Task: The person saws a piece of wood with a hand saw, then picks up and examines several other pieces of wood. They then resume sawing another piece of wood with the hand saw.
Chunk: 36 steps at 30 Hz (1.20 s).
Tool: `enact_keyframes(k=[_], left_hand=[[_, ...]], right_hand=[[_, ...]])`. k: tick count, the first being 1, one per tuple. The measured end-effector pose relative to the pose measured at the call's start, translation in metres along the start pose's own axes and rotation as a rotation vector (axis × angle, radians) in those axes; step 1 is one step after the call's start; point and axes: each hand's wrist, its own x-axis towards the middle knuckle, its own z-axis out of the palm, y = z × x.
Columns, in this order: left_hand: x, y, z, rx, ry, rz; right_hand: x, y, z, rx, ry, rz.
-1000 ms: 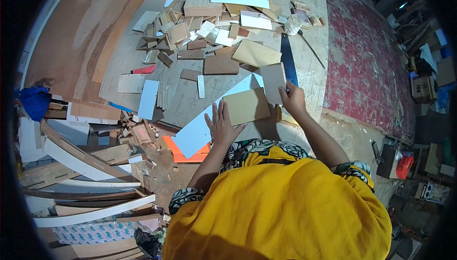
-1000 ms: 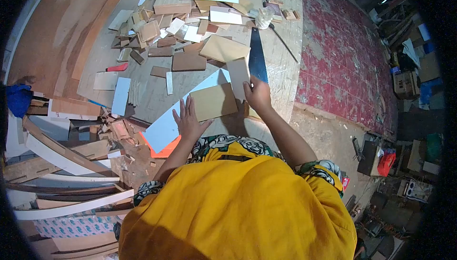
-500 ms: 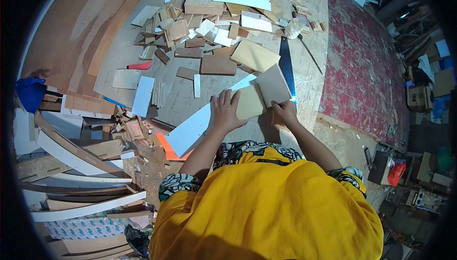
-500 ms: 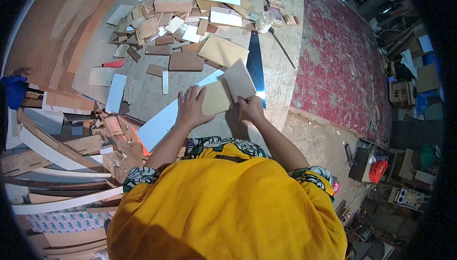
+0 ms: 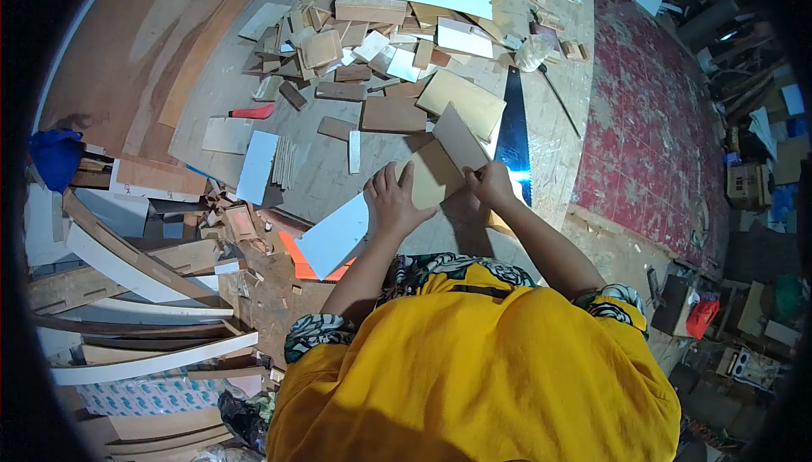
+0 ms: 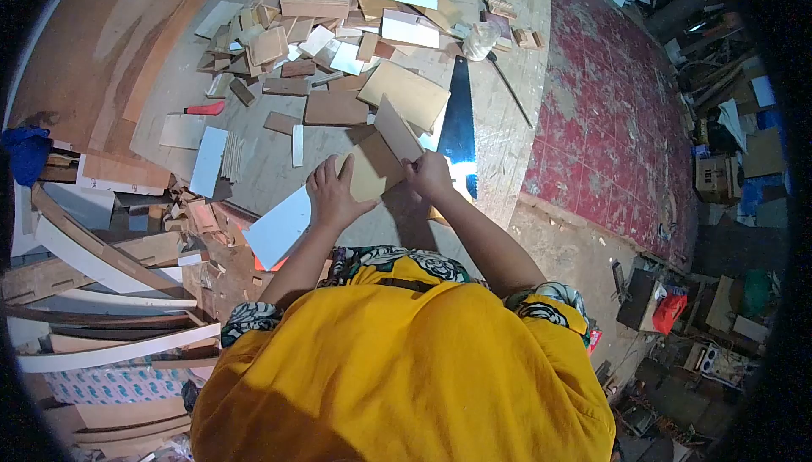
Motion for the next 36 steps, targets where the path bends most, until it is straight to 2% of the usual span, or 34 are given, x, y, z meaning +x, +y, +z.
enact_keyframes(k=[2,9,11,18,20,25,27,29,30,31,33,34,36], left_hand=[[0.0,-0.001,0.003,0.0,0.008,0.004],[0.0,-0.003,0.004,0.004,0.027,0.007],[0.001,-0.003,0.003,0.005,0.011,0.003],[0.002,-0.002,0.007,0.016,0.039,0.004],[0.003,-0.003,0.009,0.006,0.045,0.015],[0.001,-0.007,0.005,-0.06,0.05,0.041],[-0.001,-0.009,0.001,-0.171,0.12,0.04],[0.003,-0.008,-0.01,-0.241,0.203,0.084],[0.005,-0.008,-0.019,-0.314,0.285,0.122],[0.007,-0.005,-0.03,-0.31,0.287,0.129],[0.016,0.002,-0.059,-0.317,0.426,0.207],[0.017,0.003,-0.068,-0.275,0.426,0.226],[0.021,0.011,-0.085,-0.266,0.465,0.257]], right_hand=[[-0.001,-0.007,-0.008,-0.068,-0.084,0.047],[-0.011,0.011,-0.004,-0.059,-0.107,0.039],[-0.015,0.014,-0.006,-0.036,-0.007,-0.155],[-0.012,0.005,-0.013,0.011,-0.109,-0.095],[-0.002,0.032,0.008,-0.11,-0.061,-0.263],[-0.002,0.008,-0.008,0.029,-0.141,-0.164],[-0.004,-0.006,-0.023,0.062,-0.142,-0.137],[-0.01,-0.031,-0.045,0.136,-0.123,-0.274],[-0.014,-0.043,-0.052,0.238,-0.028,-0.335],[-0.02,-0.057,-0.066,0.241,-0.021,-0.338],[-0.025,-0.084,-0.094,0.183,0.039,-0.397],[-0.026,-0.087,-0.101,0.122,0.088,-0.494],[-0.034,-0.105,-0.12,0.074,0.092,-0.47]])
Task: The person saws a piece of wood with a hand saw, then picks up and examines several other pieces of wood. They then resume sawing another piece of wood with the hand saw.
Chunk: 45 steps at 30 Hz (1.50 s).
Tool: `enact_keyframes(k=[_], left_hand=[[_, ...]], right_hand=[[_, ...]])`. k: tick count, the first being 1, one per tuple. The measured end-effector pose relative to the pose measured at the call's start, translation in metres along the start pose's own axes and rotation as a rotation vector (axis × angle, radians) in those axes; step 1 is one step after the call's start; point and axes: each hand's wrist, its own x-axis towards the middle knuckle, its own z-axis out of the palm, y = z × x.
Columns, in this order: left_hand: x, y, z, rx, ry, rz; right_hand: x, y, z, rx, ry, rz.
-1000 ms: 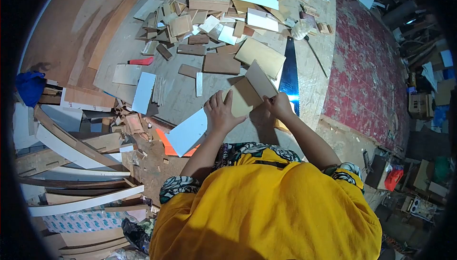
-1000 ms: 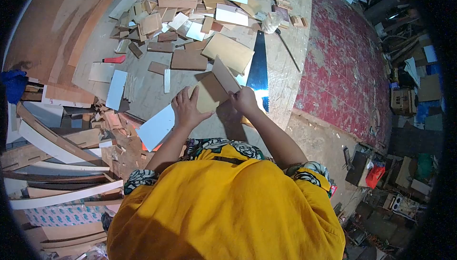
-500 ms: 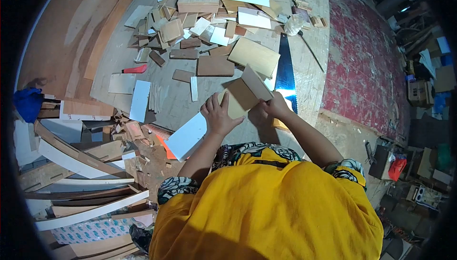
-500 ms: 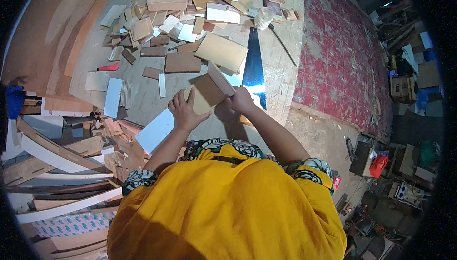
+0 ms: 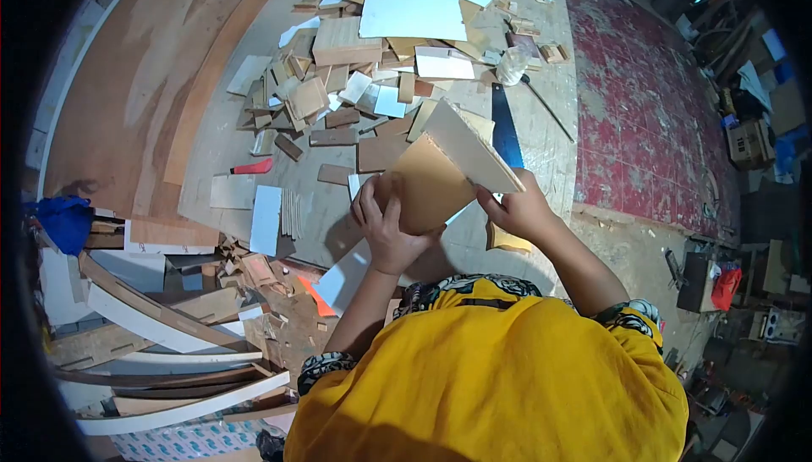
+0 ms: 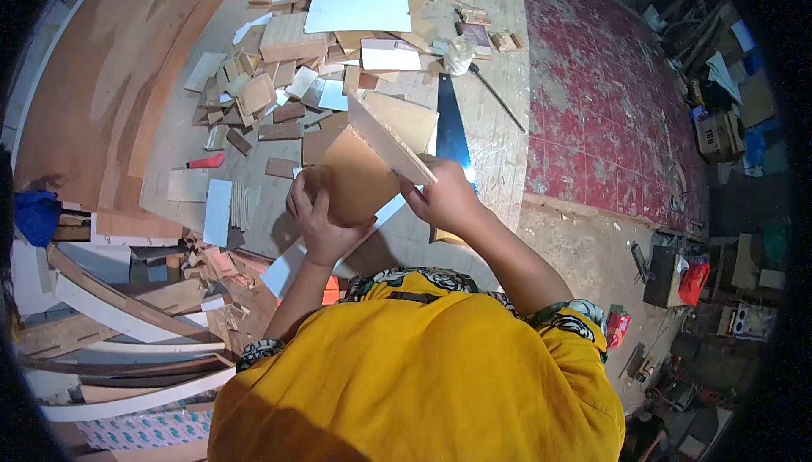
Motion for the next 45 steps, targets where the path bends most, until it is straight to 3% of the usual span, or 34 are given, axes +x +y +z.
enact_keyframes(k=[3,6,8,11,15,18,21,23,35,45], left_hand=[[0.011,0.011,-0.011,0.005,0.032,0.041],[0.015,0.013,-0.013,-0.169,0.086,0.052],[0.014,0.015,-0.016,-0.247,0.062,0.017],[0.014,0.016,-0.018,-0.308,0.066,0.026],[0.01,0.016,-0.017,-0.331,0.066,0.007],[0.009,0.016,-0.02,-0.245,0.062,0.011],[0.011,0.023,-0.03,-0.152,0.028,0.024],[0.013,0.026,-0.033,-0.063,-0.014,0.019],[0.01,0.025,-0.03,-0.005,-0.039,0.041],[0.0,0.015,-0.021,-0.043,-0.065,0.053]], right_hand=[[-0.002,-0.02,-0.017,-0.039,-0.021,0.069],[-0.006,-0.021,-0.019,0.074,0.159,-0.09],[-0.009,-0.032,-0.025,0.251,0.16,0.011],[-0.014,-0.036,-0.031,0.288,0.091,-0.005],[-0.015,-0.039,-0.028,0.323,0.176,-0.036],[-0.016,-0.036,-0.031,0.33,0.124,0.053],[-0.017,-0.029,-0.027,0.142,0.19,-0.074],[-0.016,-0.033,-0.034,0.008,0.051,-0.009],[-0.017,-0.02,-0.029,0.025,0.024,-0.132],[-0.023,-0.016,-0.02,-0.002,0.003,-0.106]])
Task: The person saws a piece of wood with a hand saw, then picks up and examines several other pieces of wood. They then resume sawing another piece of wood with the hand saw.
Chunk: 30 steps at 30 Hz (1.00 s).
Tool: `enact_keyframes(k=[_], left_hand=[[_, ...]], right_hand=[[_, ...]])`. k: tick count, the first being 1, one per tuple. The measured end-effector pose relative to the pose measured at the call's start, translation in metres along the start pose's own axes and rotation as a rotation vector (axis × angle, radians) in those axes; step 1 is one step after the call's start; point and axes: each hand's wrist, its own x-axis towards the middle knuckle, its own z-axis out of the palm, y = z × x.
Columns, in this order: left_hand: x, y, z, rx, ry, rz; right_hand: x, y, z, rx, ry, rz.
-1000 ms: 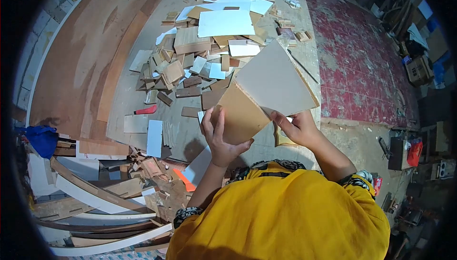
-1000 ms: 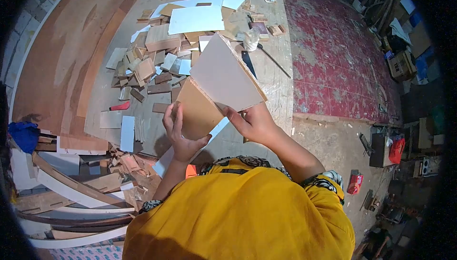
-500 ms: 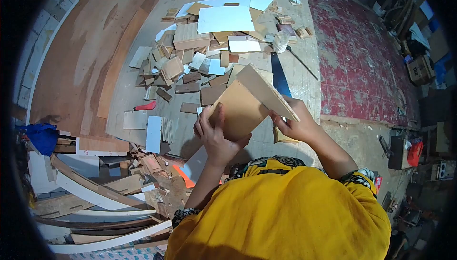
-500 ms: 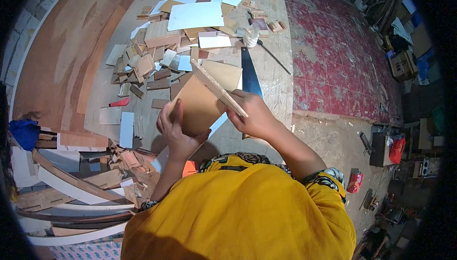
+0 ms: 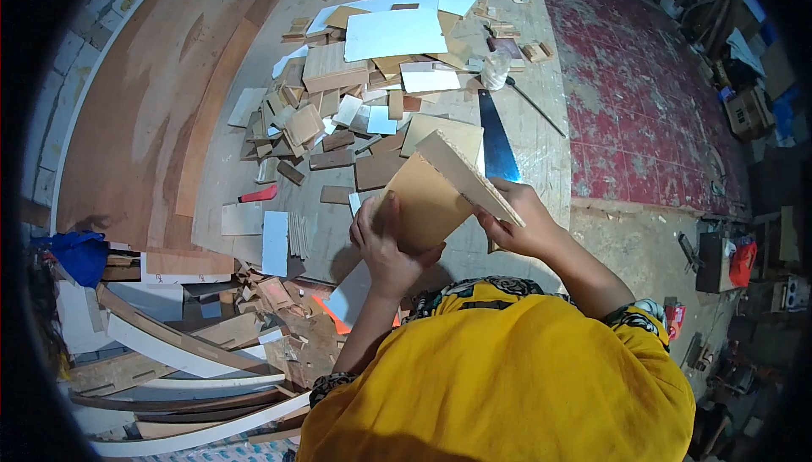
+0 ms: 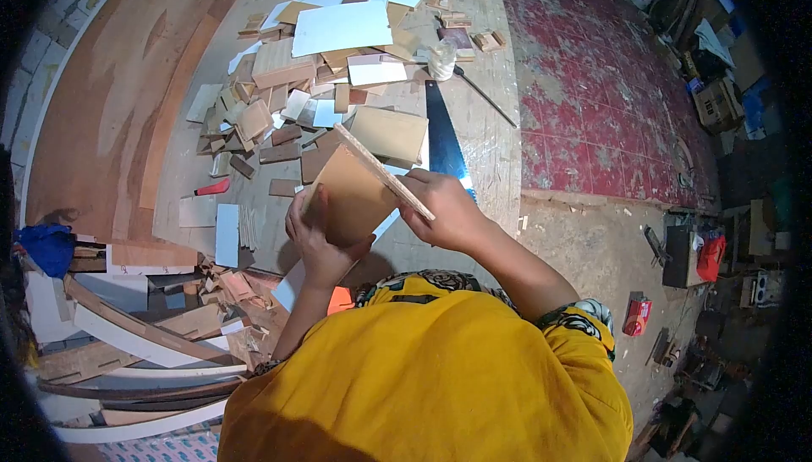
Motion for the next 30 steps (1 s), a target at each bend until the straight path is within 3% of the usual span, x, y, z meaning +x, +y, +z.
enact_keyframes(k=[6,8,9,11,12,14,15,20,22,26,28,30], left_hand=[[0.002,-0.001,-0.002,0.018,-0.013,-0.005],[-0.003,-0.011,0.001,-0.032,-0.152,-0.076],[-0.011,-0.023,0.01,-0.031,-0.153,-0.079],[-0.031,-0.049,0.027,-0.787,-0.216,-0.405],[-0.035,-0.05,0.024,-0.779,-0.213,-0.404],[-0.048,-0.048,0.017,-1.305,-0.209,-0.683],[-0.054,-0.05,0.014,-1.357,-0.25,-0.714],[-0.06,-0.043,0.008,-1.759,-0.27,-0.768],[-0.05,-0.036,0.002,-1.903,-0.318,-0.74],[-0.046,-0.033,0.002,-1.893,-0.331,-0.772],[-0.046,-0.033,0.004,-1.858,-0.358,-0.779],[-0.053,-0.044,0.013,-1.726,-0.385,-0.678]], right_hand=[[0.004,0.001,0.0,-0.075,-0.022,-0.037],[0.003,0.01,0.008,0.096,0.028,0.15],[0.002,0.028,0.019,0.099,0.025,0.151],[-0.002,0.077,0.052,0.419,0.013,0.494],[-0.002,0.089,0.062,0.424,0.013,0.488],[0.0,0.103,0.076,0.623,-0.103,0.757],[0.004,0.102,0.079,0.635,-0.209,0.854],[0.032,0.111,0.126,0.476,-0.478,0.753],[0.045,0.115,0.145,0.557,-0.03,0.356],[0.061,0.081,0.107,0.613,-0.049,0.565],[0.06,0.052,0.073,1.093,-0.358,0.695],[0.049,0.053,0.073,1.107,-0.317,0.668]])
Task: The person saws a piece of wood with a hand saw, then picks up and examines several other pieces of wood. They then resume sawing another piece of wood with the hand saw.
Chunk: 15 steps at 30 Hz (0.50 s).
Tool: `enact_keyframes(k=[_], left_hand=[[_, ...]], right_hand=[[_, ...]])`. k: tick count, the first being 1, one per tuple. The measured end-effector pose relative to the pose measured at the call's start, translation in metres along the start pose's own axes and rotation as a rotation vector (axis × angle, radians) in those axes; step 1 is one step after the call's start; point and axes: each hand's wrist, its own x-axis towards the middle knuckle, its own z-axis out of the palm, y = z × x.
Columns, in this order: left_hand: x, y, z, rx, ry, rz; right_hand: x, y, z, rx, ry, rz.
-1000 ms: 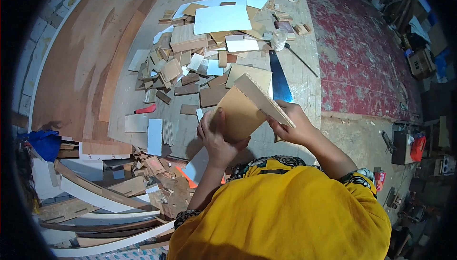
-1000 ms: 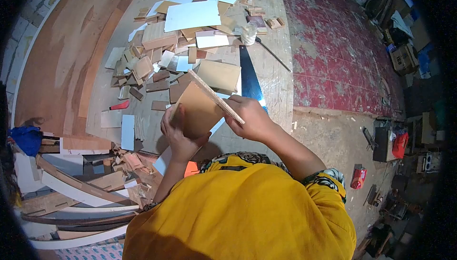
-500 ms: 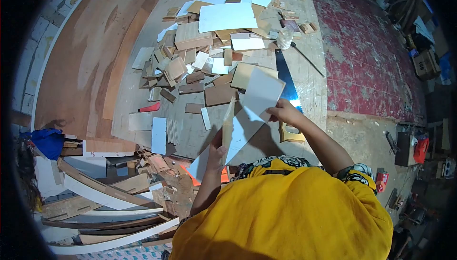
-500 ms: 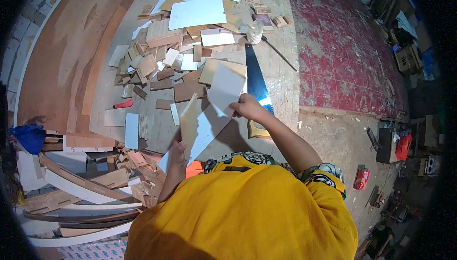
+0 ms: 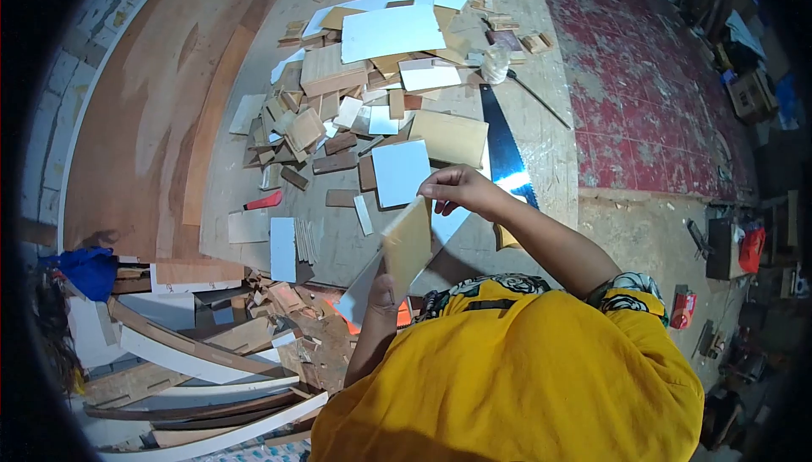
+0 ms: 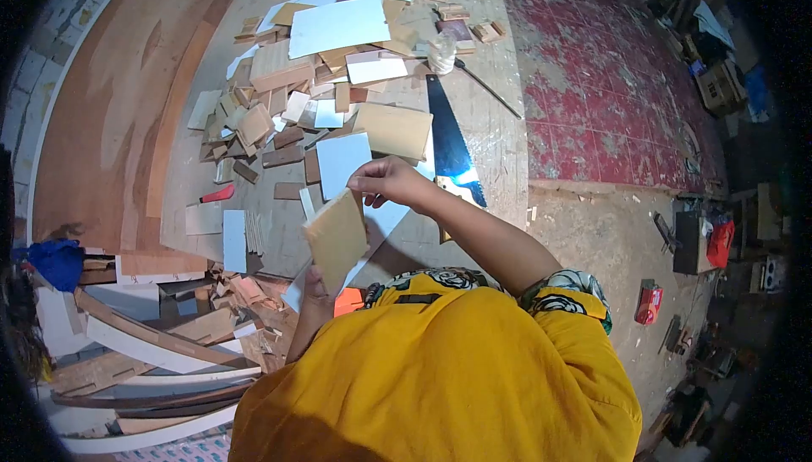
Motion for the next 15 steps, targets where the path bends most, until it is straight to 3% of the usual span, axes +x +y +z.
enact_keyframes(k=[2,4,6,8,10,15], left_hand=[[0.004,-0.006,-0.011,0.158,-0.037,0.042],[0.015,0.01,0.008,0.836,-0.081,0.206],[0.018,0.019,0.029,0.978,-0.051,0.211],[0.019,0.02,0.036,1.583,0.005,0.358],[0.022,0.019,0.048,1.58,-0.004,0.397],[0.025,0.002,0.046,1.483,-0.045,0.372]], right_hand=[[-0.008,0.009,-0.005,0.023,0.013,-0.087],[-0.016,0.019,-0.016,0.173,0.067,-0.084],[-0.025,0.025,-0.027,0.434,0.11,-0.073],[-0.036,0.026,-0.03,0.477,0.145,-0.054],[-0.041,0.032,-0.029,0.273,0.232,-0.1],[-0.052,0.061,-0.057,0.257,0.391,-0.102]])
